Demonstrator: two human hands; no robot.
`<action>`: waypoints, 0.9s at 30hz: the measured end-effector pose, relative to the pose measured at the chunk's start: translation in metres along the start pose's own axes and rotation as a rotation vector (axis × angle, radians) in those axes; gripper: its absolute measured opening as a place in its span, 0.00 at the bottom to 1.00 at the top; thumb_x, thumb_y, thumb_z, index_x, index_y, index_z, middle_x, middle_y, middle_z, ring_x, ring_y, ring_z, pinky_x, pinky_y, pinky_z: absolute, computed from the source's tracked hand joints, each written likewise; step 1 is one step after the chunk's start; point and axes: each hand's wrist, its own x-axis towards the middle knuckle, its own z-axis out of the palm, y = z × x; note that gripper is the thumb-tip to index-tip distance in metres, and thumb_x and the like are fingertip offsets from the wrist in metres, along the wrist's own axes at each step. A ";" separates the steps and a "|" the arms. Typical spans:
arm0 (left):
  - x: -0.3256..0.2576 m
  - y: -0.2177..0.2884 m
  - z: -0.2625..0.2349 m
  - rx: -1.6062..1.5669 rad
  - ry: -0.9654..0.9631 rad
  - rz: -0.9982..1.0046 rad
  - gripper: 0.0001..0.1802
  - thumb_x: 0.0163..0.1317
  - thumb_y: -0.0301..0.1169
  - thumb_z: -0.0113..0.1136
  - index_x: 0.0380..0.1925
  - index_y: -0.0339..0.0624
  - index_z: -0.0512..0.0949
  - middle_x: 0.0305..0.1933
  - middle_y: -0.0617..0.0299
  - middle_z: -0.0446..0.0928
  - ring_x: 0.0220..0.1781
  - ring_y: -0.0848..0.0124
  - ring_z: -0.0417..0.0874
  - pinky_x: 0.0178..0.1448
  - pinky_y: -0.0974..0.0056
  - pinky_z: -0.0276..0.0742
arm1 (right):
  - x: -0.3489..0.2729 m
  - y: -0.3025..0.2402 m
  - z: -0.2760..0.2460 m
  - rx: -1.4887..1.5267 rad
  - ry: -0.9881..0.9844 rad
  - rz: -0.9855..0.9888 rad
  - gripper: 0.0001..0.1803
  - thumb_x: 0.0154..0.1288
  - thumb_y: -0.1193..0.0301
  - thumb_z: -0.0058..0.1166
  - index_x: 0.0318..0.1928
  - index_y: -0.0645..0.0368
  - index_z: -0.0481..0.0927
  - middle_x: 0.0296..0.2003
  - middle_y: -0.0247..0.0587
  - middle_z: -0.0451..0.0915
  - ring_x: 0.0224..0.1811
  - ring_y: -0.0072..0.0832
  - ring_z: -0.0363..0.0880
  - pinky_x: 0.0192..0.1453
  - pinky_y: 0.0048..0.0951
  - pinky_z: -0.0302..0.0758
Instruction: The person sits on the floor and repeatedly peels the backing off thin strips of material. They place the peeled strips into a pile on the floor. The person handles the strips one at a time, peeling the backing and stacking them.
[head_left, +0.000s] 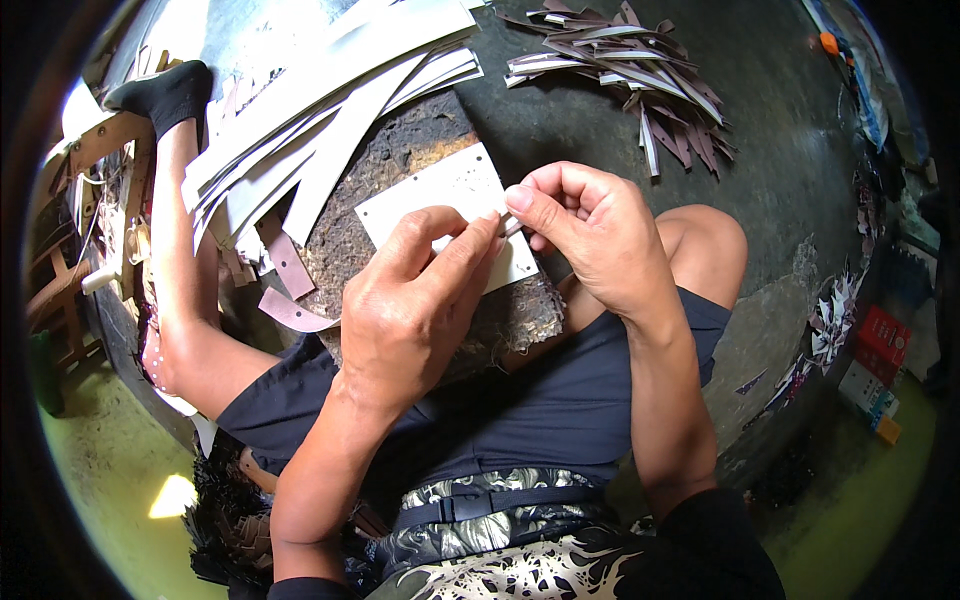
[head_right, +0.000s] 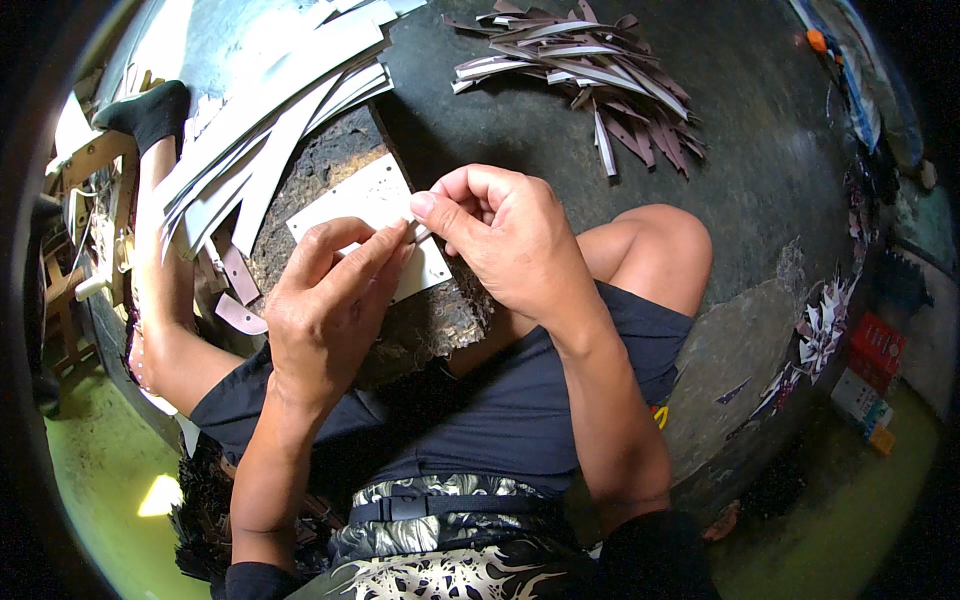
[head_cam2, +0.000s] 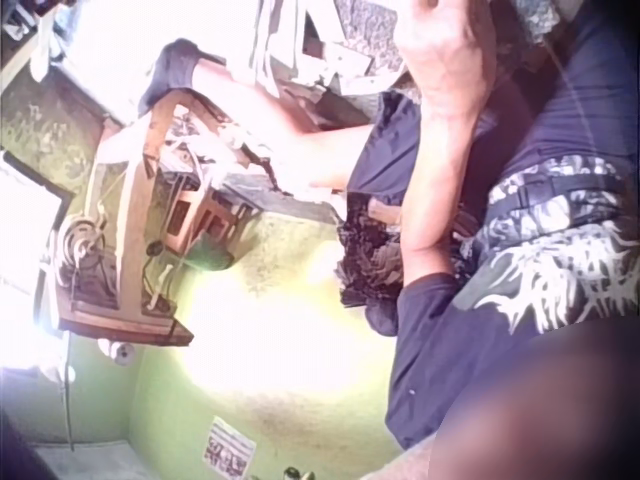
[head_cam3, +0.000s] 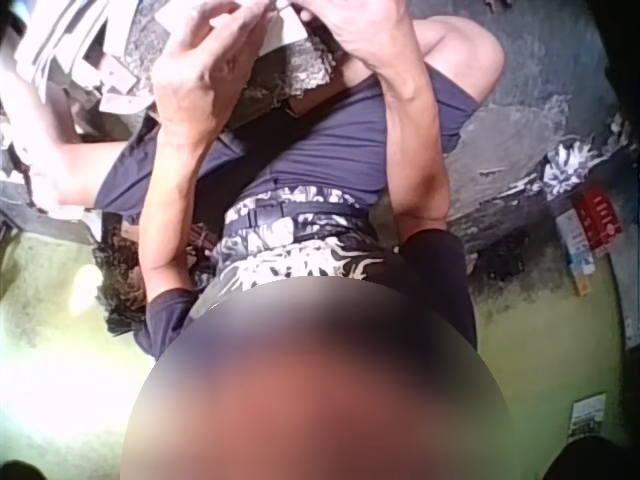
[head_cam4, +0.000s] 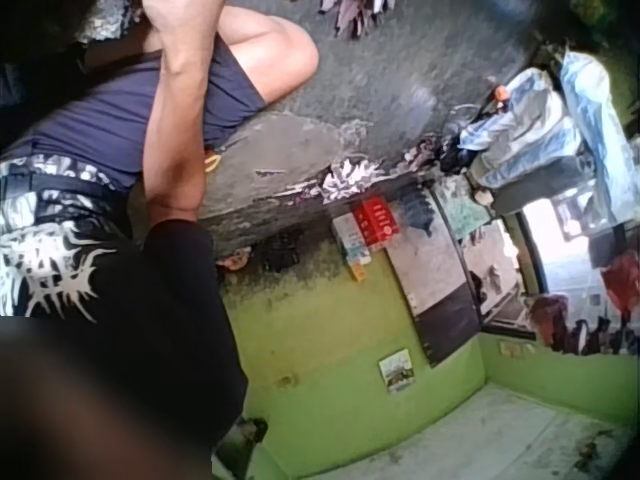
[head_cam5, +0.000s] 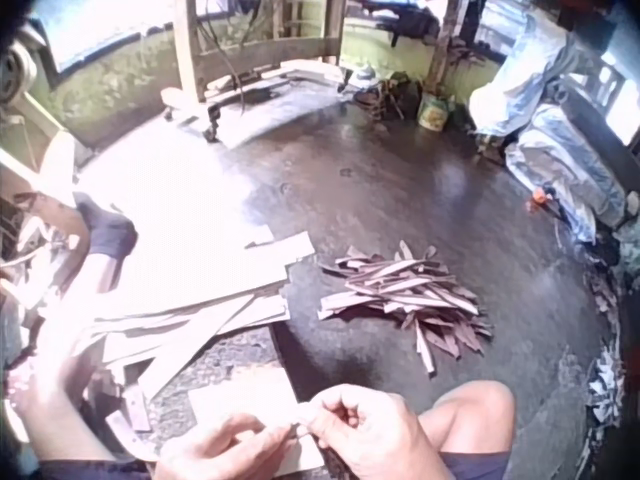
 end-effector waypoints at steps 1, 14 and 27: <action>0.000 0.000 0.000 -0.006 -0.001 0.001 0.16 0.67 0.24 0.80 0.55 0.44 0.93 0.48 0.58 0.85 0.35 0.66 0.91 0.36 0.61 0.87 | 0.001 0.002 -0.001 0.008 -0.012 -0.001 0.11 0.84 0.67 0.70 0.51 0.64 0.90 0.37 0.25 0.86 0.37 0.11 0.79 0.43 0.16 0.78; 0.006 -0.006 -0.004 0.105 0.022 0.051 0.15 0.61 0.29 0.85 0.48 0.48 0.95 0.42 0.64 0.85 0.39 0.63 0.81 0.44 0.58 0.79 | -0.001 0.016 0.011 0.132 0.069 -0.025 0.15 0.89 0.63 0.64 0.47 0.64 0.87 0.34 0.24 0.83 0.35 0.09 0.74 0.38 0.19 0.74; -0.001 -0.012 0.002 0.018 0.074 0.025 0.16 0.59 0.28 0.87 0.47 0.49 0.96 0.39 0.65 0.84 0.38 0.66 0.82 0.44 0.58 0.75 | 0.003 0.026 0.013 0.400 0.079 0.054 0.12 0.85 0.64 0.69 0.49 0.62 0.87 0.34 0.26 0.86 0.32 0.08 0.77 0.35 0.15 0.73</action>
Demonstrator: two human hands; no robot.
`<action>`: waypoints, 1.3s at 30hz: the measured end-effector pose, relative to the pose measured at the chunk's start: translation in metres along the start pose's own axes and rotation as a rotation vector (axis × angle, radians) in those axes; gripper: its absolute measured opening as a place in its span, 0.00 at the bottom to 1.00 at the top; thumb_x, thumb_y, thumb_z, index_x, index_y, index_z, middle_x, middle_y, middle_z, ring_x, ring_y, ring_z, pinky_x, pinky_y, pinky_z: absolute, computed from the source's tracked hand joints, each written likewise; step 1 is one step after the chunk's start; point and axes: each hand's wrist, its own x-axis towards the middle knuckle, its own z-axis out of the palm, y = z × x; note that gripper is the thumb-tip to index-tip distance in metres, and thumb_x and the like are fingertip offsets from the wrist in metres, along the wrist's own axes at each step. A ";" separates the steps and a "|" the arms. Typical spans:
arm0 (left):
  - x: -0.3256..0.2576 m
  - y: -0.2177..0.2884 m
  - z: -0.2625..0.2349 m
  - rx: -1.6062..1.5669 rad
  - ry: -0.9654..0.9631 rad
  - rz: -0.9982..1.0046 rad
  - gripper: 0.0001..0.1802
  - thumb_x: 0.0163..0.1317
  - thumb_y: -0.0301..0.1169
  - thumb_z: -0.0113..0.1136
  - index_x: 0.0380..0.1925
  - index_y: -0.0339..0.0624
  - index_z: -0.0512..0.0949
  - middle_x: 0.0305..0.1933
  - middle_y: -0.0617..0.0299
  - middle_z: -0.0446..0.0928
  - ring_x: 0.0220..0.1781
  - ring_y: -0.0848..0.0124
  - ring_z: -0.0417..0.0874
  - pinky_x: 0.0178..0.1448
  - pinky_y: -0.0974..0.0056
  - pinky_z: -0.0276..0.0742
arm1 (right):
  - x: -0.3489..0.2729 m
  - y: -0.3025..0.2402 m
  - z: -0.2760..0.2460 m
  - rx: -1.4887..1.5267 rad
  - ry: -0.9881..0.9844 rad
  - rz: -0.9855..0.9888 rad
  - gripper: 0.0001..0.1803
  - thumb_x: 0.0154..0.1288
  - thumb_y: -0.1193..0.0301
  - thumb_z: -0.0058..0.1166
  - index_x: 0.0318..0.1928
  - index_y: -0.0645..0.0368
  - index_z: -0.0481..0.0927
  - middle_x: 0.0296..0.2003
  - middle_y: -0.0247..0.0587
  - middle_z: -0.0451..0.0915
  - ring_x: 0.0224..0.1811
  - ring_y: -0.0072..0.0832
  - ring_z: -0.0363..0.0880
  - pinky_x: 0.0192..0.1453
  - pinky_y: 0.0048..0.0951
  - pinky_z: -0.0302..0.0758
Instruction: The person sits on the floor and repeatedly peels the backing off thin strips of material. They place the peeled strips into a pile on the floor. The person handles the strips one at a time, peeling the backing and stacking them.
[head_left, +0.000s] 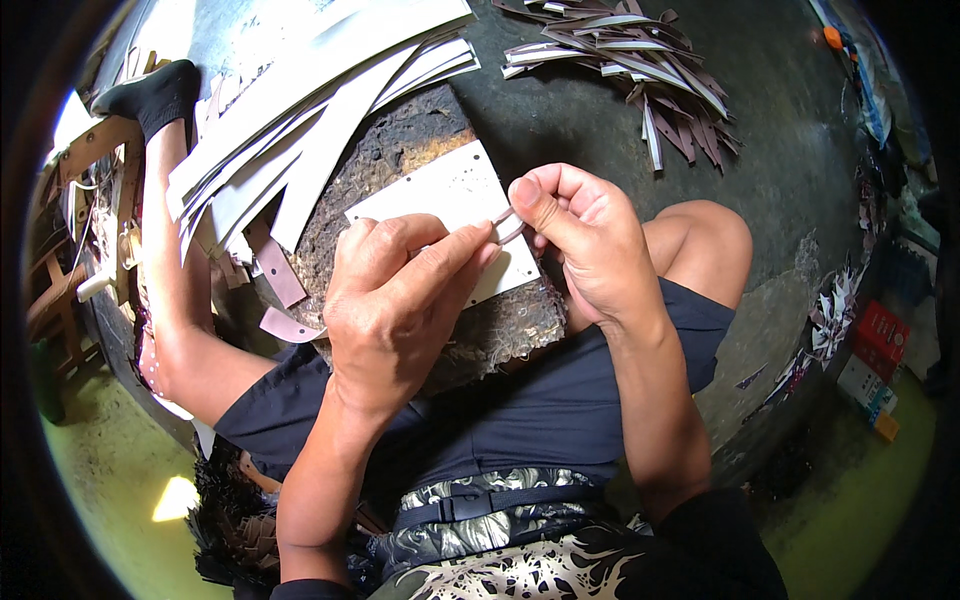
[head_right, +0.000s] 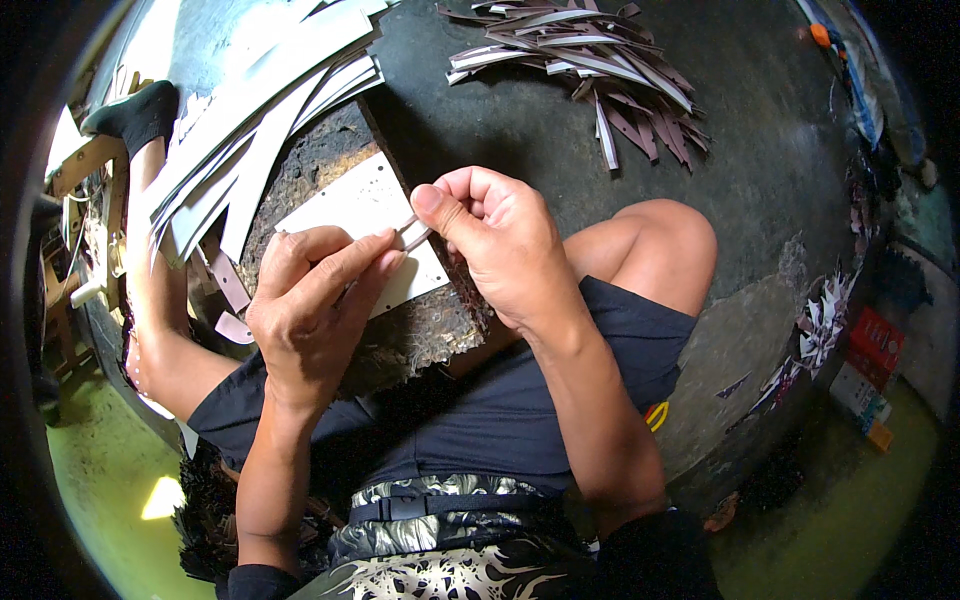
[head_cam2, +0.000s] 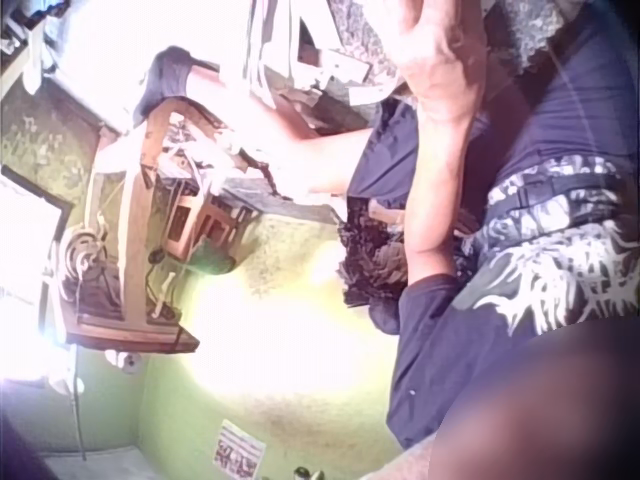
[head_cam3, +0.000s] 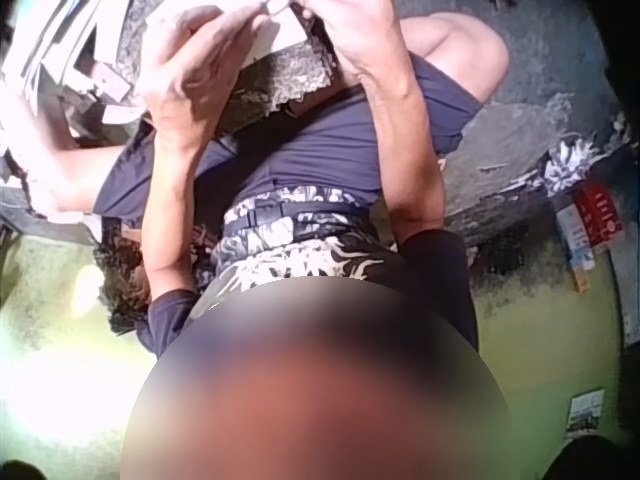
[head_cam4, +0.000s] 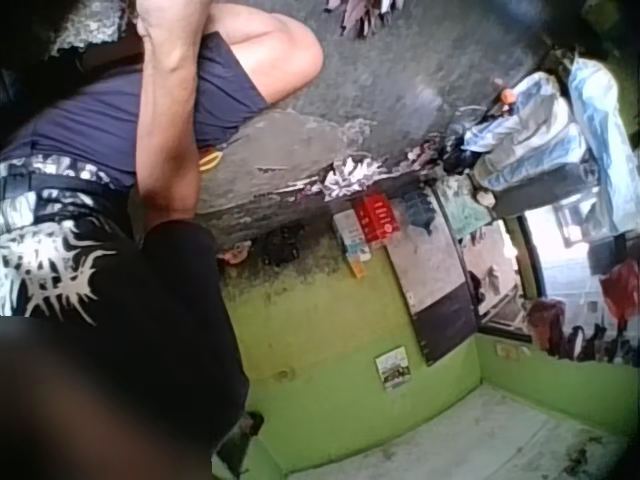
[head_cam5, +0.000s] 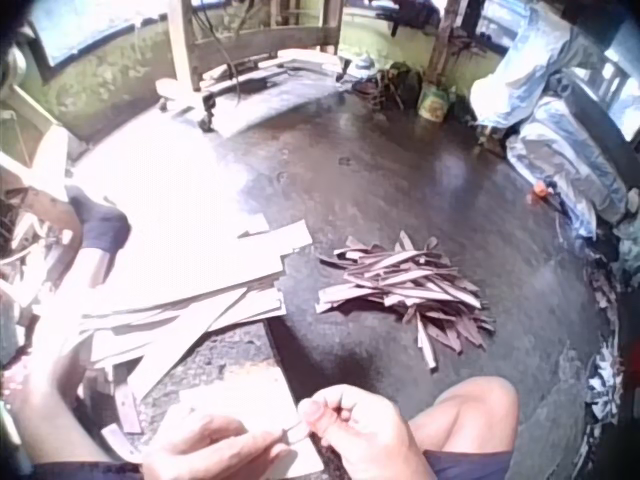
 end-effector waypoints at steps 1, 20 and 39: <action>0.000 0.000 0.000 -0.004 -0.004 -0.004 0.16 0.59 0.28 0.87 0.47 0.49 0.96 0.39 0.65 0.84 0.38 0.66 0.82 0.44 0.58 0.74 | 0.000 0.001 -0.001 0.014 0.001 0.000 0.12 0.85 0.64 0.70 0.49 0.61 0.87 0.34 0.26 0.86 0.32 0.08 0.76 0.35 0.15 0.73; 0.001 0.000 -0.001 -0.007 -0.021 0.008 0.17 0.58 0.28 0.87 0.48 0.49 0.96 0.41 0.64 0.85 0.37 0.66 0.81 0.43 0.58 0.73 | 0.019 0.020 -0.024 -0.033 0.065 0.042 0.13 0.82 0.62 0.73 0.46 0.60 0.87 0.31 0.23 0.82 0.30 0.10 0.72 0.34 0.17 0.69; 0.000 0.001 -0.003 -0.018 -0.046 -0.010 0.19 0.57 0.28 0.87 0.50 0.49 0.96 0.42 0.64 0.86 0.38 0.66 0.82 0.43 0.58 0.74 | 0.045 0.039 -0.044 -0.432 0.319 0.062 0.14 0.79 0.64 0.74 0.42 0.65 0.90 0.30 0.32 0.86 0.29 0.19 0.77 0.36 0.29 0.74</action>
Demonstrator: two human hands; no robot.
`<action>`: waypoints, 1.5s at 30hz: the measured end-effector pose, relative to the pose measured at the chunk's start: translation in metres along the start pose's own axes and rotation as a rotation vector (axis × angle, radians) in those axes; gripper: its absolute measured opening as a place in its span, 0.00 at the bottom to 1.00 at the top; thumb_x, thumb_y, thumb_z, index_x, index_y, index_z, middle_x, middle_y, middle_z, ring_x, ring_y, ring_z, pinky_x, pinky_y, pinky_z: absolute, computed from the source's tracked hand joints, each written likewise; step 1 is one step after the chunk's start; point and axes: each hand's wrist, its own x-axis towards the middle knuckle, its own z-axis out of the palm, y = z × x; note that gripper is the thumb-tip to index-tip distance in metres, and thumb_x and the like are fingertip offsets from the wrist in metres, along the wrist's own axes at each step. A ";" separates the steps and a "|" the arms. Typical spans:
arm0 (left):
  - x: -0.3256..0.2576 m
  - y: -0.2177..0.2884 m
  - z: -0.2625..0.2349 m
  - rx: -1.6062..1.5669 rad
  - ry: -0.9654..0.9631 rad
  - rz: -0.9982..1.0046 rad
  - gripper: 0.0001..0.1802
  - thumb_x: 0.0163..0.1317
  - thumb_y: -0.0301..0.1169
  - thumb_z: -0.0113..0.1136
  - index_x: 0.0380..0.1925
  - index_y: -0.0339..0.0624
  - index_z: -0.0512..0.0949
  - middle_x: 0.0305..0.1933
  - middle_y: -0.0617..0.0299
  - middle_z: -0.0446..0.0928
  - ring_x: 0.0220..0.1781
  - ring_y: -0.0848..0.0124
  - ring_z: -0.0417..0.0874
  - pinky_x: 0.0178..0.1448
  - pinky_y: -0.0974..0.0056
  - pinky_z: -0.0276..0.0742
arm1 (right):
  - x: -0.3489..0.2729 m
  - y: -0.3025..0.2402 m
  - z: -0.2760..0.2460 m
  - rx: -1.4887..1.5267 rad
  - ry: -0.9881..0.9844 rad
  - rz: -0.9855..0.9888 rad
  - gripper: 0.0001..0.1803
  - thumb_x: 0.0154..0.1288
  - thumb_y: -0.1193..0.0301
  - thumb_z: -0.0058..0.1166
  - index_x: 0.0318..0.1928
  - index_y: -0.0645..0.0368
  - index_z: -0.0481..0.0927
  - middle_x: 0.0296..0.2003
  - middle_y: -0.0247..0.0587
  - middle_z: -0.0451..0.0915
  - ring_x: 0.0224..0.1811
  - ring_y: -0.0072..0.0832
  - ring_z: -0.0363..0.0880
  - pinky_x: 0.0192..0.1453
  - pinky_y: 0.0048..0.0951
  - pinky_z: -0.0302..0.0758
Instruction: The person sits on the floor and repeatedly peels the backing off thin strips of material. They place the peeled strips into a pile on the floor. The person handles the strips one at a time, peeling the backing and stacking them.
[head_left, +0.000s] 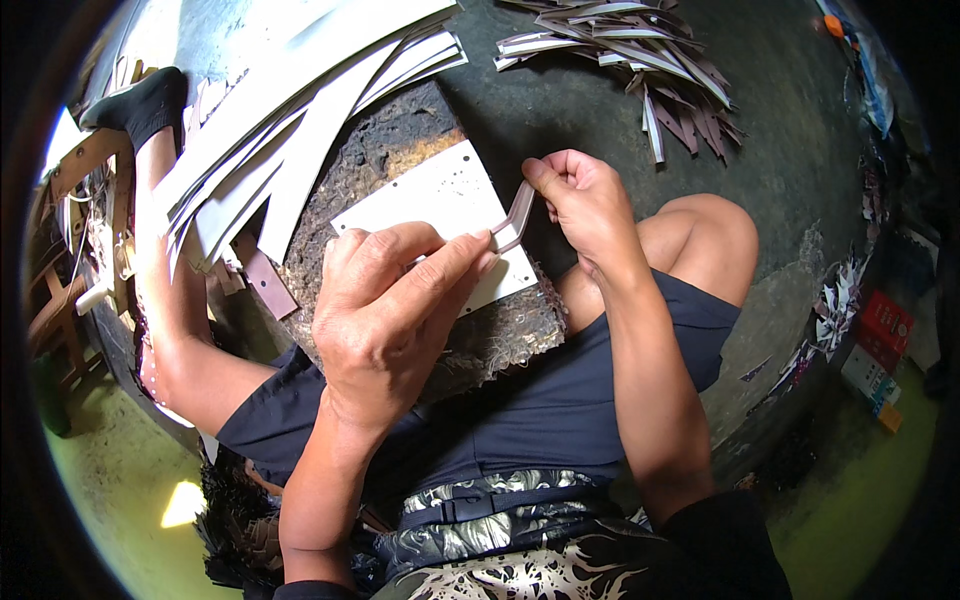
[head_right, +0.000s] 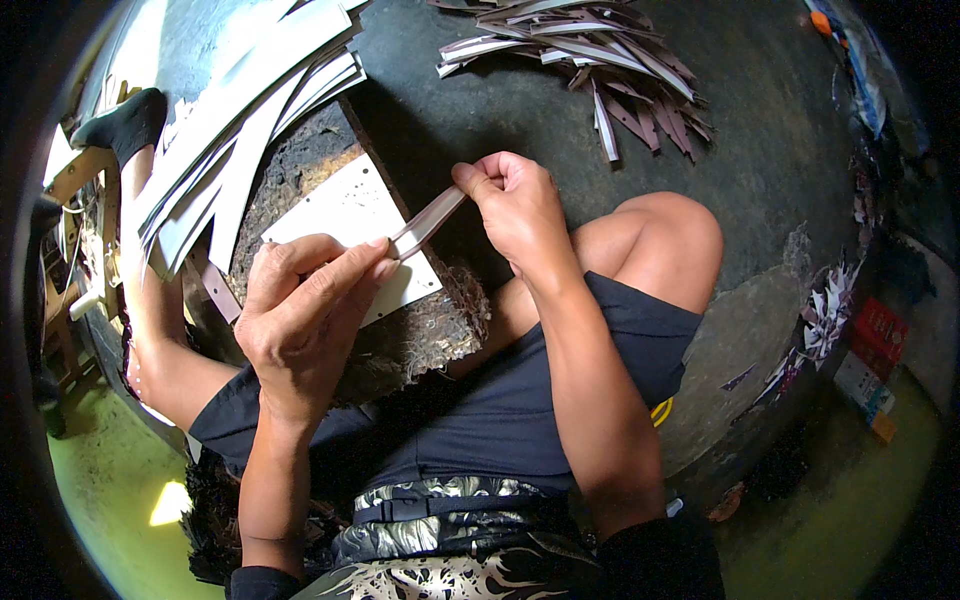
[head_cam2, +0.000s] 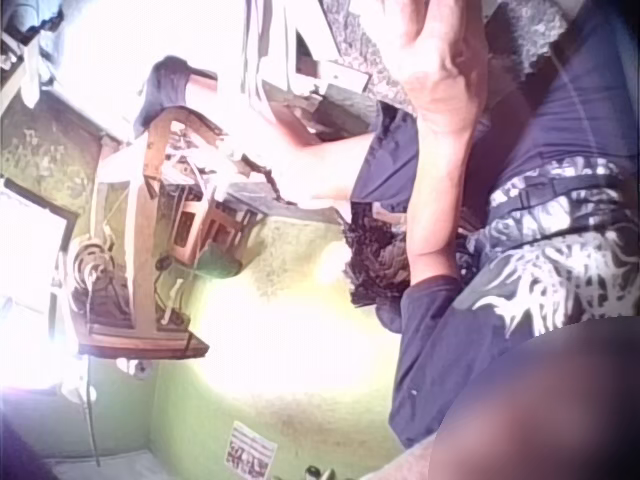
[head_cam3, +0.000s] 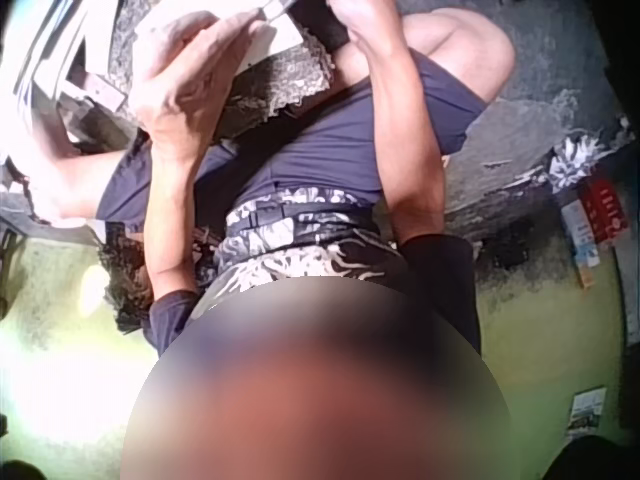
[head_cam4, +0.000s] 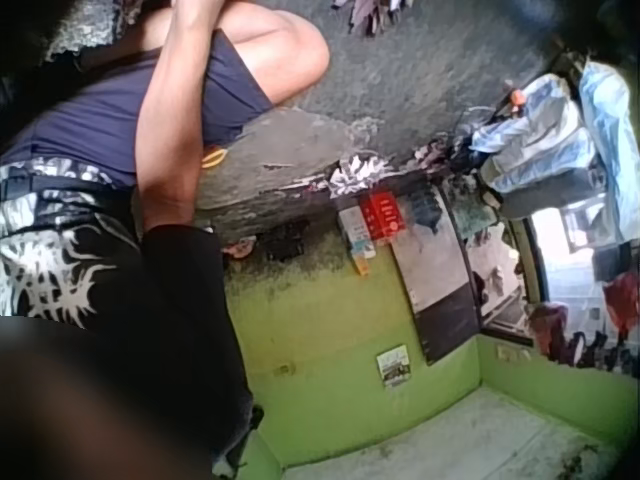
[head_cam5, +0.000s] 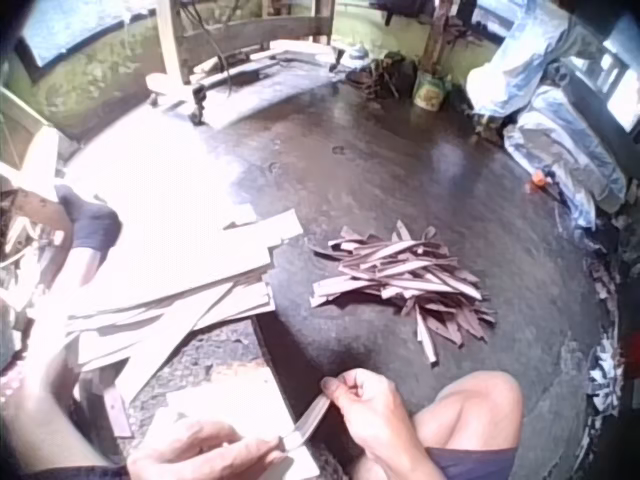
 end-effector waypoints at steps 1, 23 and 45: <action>0.000 0.000 0.000 -0.009 0.001 0.000 0.19 0.57 0.28 0.87 0.50 0.49 0.96 0.42 0.64 0.86 0.38 0.66 0.82 0.44 0.58 0.74 | 0.002 0.001 0.000 -0.064 0.026 -0.012 0.15 0.78 0.64 0.74 0.41 0.65 0.90 0.30 0.35 0.87 0.30 0.21 0.79 0.38 0.30 0.76; -0.001 0.001 -0.001 -0.009 -0.004 0.014 0.16 0.59 0.29 0.86 0.49 0.50 0.96 0.42 0.64 0.85 0.40 0.64 0.82 0.46 0.57 0.75 | 0.039 0.019 -0.003 -0.912 0.485 -0.310 0.15 0.82 0.63 0.65 0.46 0.64 0.89 0.41 0.60 0.93 0.44 0.59 0.93 0.52 0.55 0.86; -0.002 -0.002 0.002 0.021 0.019 0.052 0.18 0.57 0.29 0.87 0.49 0.51 0.95 0.41 0.66 0.85 0.39 0.64 0.81 0.44 0.56 0.72 | -0.056 -0.030 0.017 0.689 -0.055 -0.182 0.36 0.75 0.82 0.75 0.75 0.56 0.69 0.39 0.38 0.88 0.39 0.20 0.85 0.48 0.24 0.81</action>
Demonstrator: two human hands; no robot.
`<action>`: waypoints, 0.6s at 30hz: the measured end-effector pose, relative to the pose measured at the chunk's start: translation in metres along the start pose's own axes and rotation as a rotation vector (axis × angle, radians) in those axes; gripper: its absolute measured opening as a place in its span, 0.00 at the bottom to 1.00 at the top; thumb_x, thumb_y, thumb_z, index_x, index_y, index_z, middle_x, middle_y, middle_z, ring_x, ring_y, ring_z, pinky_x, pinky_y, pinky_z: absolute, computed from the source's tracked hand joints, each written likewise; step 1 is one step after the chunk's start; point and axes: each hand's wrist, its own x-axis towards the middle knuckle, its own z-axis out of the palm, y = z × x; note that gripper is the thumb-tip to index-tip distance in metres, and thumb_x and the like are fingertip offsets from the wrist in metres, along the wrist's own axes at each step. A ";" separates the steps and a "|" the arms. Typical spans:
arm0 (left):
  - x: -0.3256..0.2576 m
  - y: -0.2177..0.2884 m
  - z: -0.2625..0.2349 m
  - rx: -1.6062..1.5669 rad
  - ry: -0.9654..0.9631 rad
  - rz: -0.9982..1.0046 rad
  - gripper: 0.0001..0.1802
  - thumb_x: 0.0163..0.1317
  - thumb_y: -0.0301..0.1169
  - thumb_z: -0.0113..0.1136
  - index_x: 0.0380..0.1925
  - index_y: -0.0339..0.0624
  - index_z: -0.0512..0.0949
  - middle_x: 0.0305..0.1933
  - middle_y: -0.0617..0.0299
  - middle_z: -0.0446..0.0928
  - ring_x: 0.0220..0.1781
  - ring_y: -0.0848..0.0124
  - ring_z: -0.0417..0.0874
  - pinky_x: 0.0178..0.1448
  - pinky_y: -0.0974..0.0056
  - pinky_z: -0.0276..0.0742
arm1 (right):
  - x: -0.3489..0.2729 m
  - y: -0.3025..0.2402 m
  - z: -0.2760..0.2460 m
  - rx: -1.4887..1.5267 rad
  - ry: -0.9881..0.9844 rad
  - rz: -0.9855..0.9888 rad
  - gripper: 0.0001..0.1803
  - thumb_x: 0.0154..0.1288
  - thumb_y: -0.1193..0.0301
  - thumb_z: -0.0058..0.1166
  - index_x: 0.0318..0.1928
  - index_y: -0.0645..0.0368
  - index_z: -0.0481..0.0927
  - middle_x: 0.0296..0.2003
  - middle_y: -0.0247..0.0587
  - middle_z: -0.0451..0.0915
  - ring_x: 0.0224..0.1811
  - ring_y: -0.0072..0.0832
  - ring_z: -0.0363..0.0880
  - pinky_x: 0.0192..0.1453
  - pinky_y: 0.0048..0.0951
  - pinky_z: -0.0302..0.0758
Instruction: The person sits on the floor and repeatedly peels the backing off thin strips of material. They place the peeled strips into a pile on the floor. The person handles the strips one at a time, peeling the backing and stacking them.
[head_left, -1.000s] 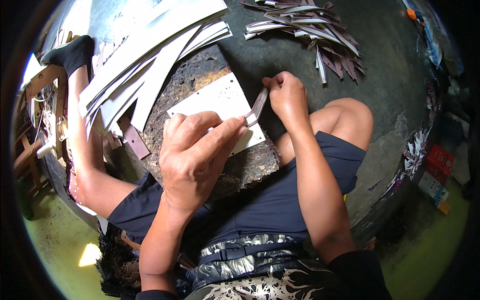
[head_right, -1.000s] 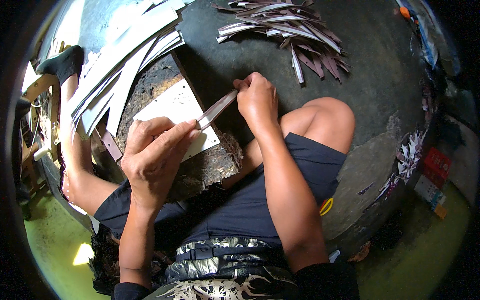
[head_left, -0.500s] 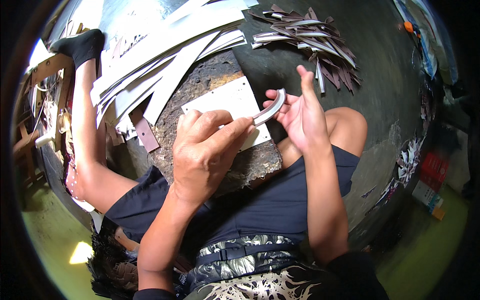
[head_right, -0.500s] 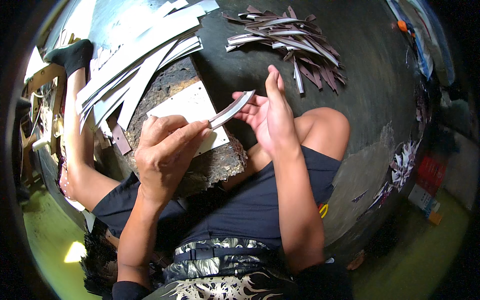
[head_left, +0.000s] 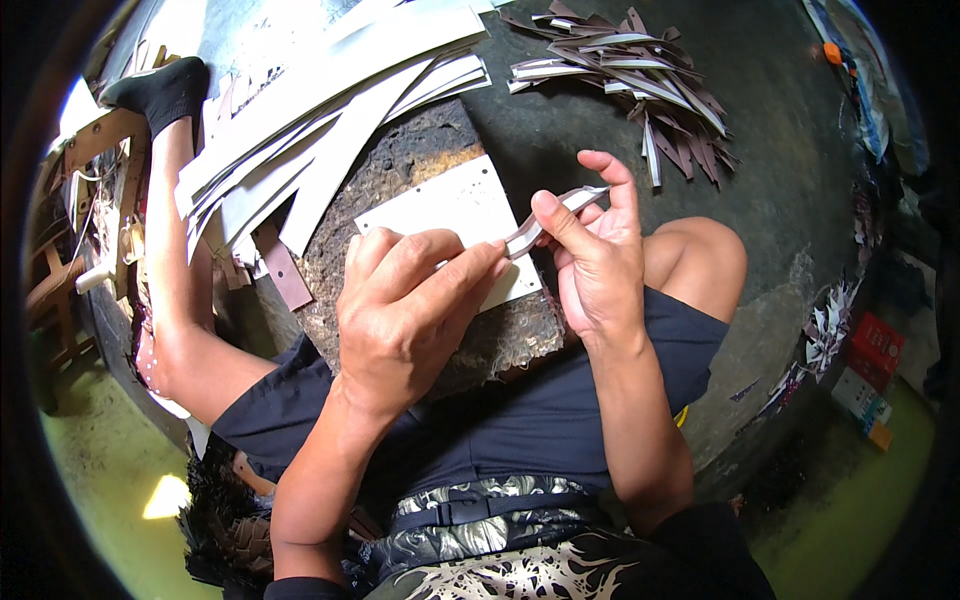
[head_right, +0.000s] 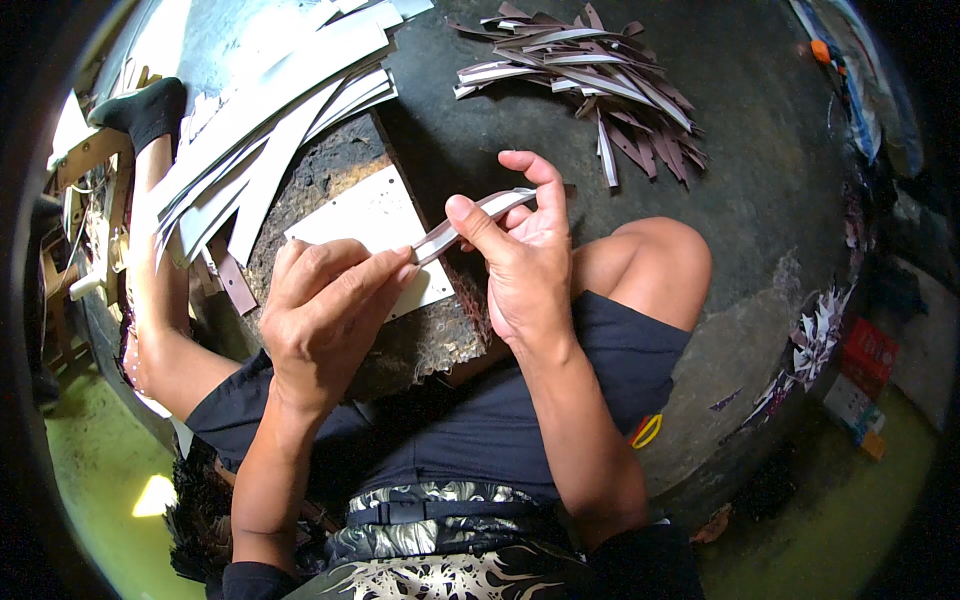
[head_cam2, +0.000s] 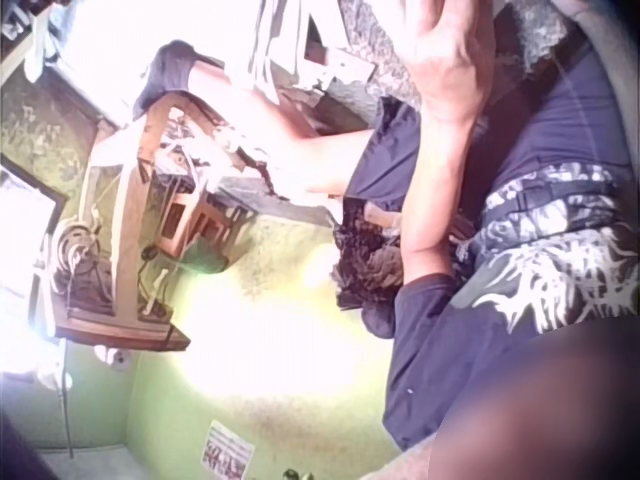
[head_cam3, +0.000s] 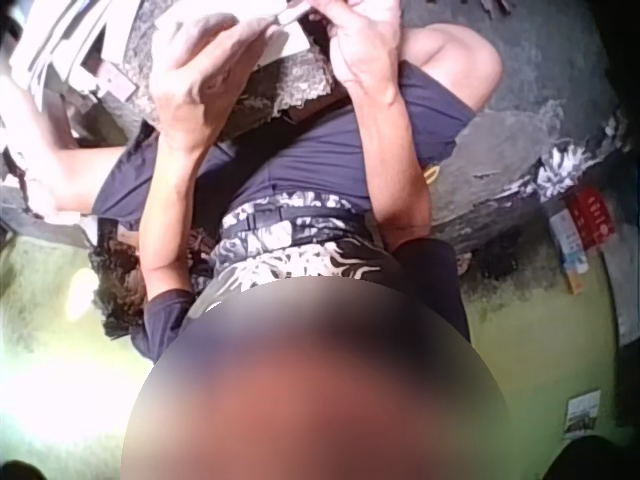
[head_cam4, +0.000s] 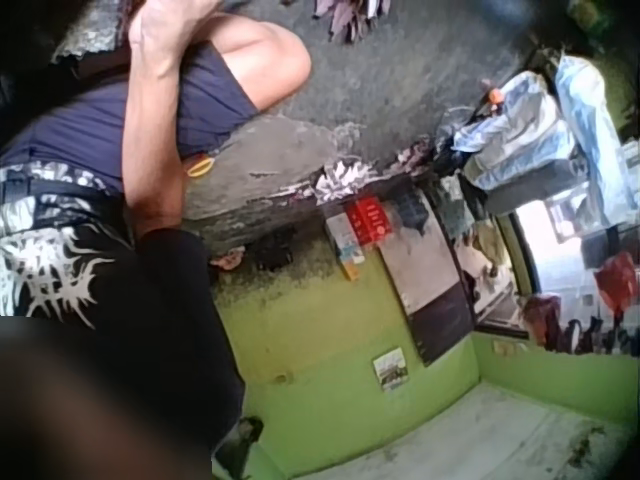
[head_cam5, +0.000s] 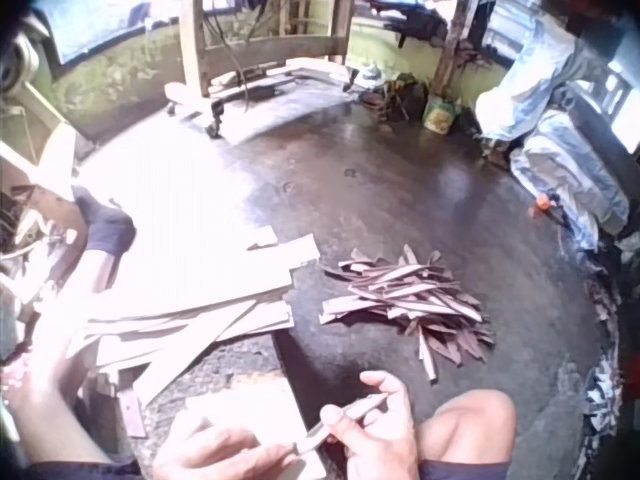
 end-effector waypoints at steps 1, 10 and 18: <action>0.001 0.000 0.000 0.006 0.004 0.018 0.19 0.57 0.29 0.87 0.49 0.51 0.95 0.41 0.66 0.85 0.39 0.64 0.81 0.44 0.56 0.72 | 0.000 0.001 -0.002 0.001 0.002 0.004 0.36 0.75 0.82 0.75 0.75 0.56 0.69 0.39 0.38 0.88 0.39 0.20 0.85 0.49 0.25 0.82; 0.011 0.000 0.015 0.120 0.011 0.059 0.14 0.61 0.38 0.85 0.48 0.59 0.95 0.35 0.72 0.80 0.37 0.66 0.79 0.43 0.56 0.74 | 0.017 0.013 -0.014 -0.245 0.168 -0.127 0.33 0.75 0.84 0.73 0.72 0.55 0.71 0.38 0.35 0.85 0.39 0.19 0.83 0.46 0.22 0.81; 0.013 0.034 -0.005 -0.285 0.044 -0.121 0.19 0.72 0.40 0.79 0.58 0.45 0.92 0.50 0.53 0.88 0.52 0.54 0.88 0.62 0.52 0.84 | -0.043 -0.049 0.002 -0.385 -0.257 -0.423 0.56 0.72 0.88 0.73 0.87 0.49 0.50 0.41 0.41 0.86 0.45 0.22 0.87 0.56 0.27 0.85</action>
